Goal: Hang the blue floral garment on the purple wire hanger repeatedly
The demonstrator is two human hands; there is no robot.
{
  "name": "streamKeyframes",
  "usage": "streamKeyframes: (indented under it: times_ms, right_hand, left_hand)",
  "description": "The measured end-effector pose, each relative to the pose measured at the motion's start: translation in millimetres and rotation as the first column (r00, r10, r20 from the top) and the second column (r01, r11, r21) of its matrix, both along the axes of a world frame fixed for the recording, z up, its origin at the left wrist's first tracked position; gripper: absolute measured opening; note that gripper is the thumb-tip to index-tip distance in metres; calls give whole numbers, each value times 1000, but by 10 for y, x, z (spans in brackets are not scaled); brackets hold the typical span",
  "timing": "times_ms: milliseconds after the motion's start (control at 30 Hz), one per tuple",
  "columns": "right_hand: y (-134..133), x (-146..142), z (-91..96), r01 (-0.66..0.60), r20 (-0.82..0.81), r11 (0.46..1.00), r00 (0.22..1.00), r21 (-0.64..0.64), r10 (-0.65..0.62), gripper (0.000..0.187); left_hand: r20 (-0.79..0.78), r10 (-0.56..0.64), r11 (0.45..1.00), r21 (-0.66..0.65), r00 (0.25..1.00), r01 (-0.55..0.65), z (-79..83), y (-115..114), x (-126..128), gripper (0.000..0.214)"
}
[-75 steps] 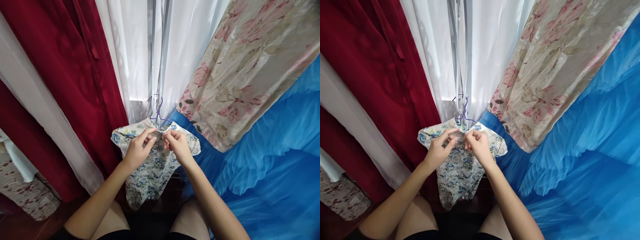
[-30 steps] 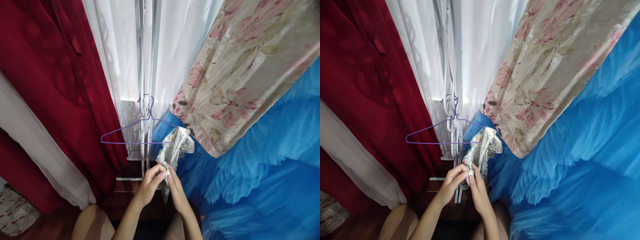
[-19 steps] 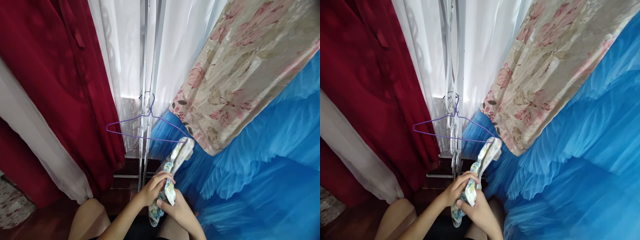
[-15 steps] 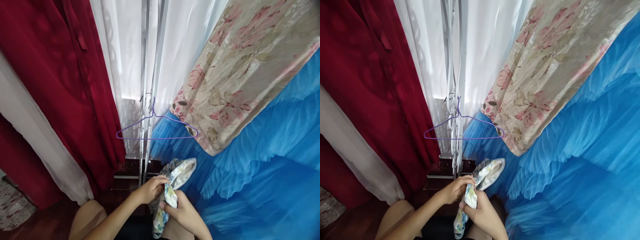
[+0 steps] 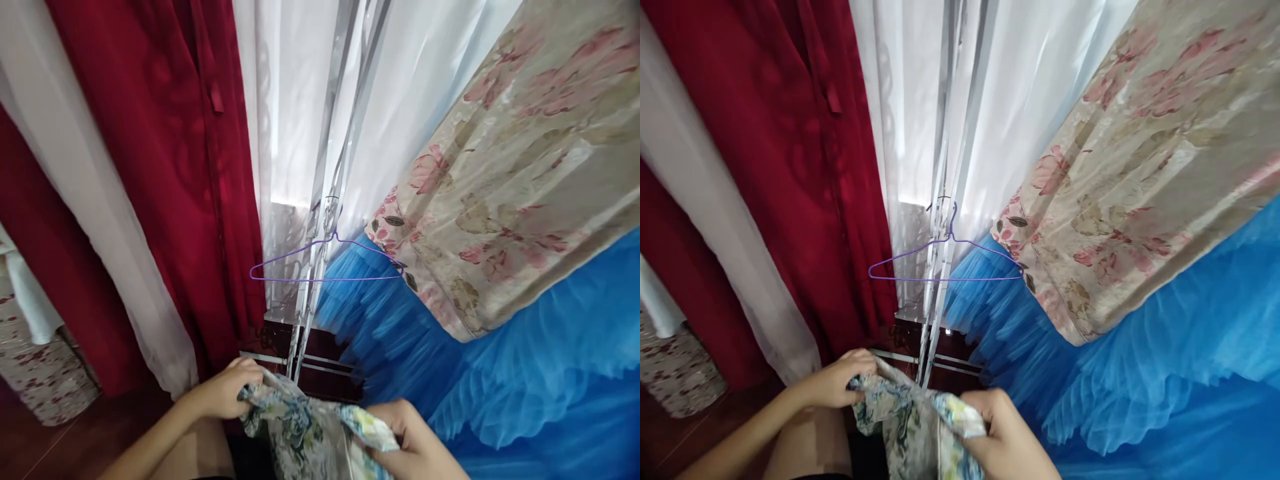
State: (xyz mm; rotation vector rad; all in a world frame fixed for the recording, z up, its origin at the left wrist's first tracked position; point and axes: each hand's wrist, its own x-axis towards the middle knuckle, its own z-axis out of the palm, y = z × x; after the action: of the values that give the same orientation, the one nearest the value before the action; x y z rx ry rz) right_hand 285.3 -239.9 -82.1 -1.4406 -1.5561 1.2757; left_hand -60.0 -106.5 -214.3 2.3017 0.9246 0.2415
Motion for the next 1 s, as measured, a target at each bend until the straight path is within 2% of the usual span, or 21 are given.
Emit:
streamKeyframes:
  times_ms: [67, 100, 200, 267, 333, 400, 500, 633, 733, 800, 867, 933, 1000]
  right_hand:
    - [304, -6, 151, -100, 29, 988, 995, 117, 98, 16]
    - [487, -1, 207, -98, 39, 976, 995, 197, 92, 25]
    - [1096, 68, 268, 8, 66, 929, 997, 369, -34, 59]
    - [1483, 145, 221, 88, 127, 914, 981, 396, -150, 72]
    - [1784, 207, 130, 138, 169, 897, 959, 420, -227, 68]
    - [1961, 225, 29, 123, 192, 885, 954, 448, -230, 52]
    - [1999, 159, -94, 76, 226, 860, 950, 504, -217, 27]
    - [1839, -11, -168, 68, 285, 843, 924, 533, -254, 13]
    - [1695, -109, -176, 72, 303, 845, 914, 531, -268, 8]
    - [1584, -116, -176, 74, 267, 838, 929, 541, -254, 14]
    - [1466, -49, -175, 103, 184, 801, 949, 590, -258, 30]
    - [1364, 102, -162, 234, 60, 712, 930, 662, -362, 52]
    - [1305, 314, -112, 402, -56, 584, 853, 706, -519, 73]
  left_hand:
    - [-30, 48, 996, 78, 998, -46, 235, 169, -222, 32]
    - [-32, 83, 988, 132, 996, -78, 357, 253, -301, 32]
    - [1, 183, 931, 320, 983, -174, 725, 516, -431, 24]
    - [35, 239, 870, 435, 970, -230, 955, 693, -455, 25]
    - [61, 291, 800, 532, 955, -278, 1165, 853, -445, 30]
    - [84, 321, 737, 603, 943, -305, 1352, 976, -409, 34]
    - [119, 279, 701, 653, 953, -286, 1597, 1068, -296, 37]
    - [168, 118, 724, 660, 979, -201, 1862, 1052, 34, 35]
    - [239, 100, 732, 640, 966, -234, 1978, 1013, 382, 32]
    - [311, 121, 735, 610, 943, -295, 2000, 1003, 581, 31]
    - [376, 139, 729, 588, 916, -351, 1981, 1008, 705, 32]
    - [404, 169, 704, 589, 899, -397, 1943, 1013, 751, 31]
    - [400, 209, 674, 602, 892, -428, 1912, 1001, 750, 29]
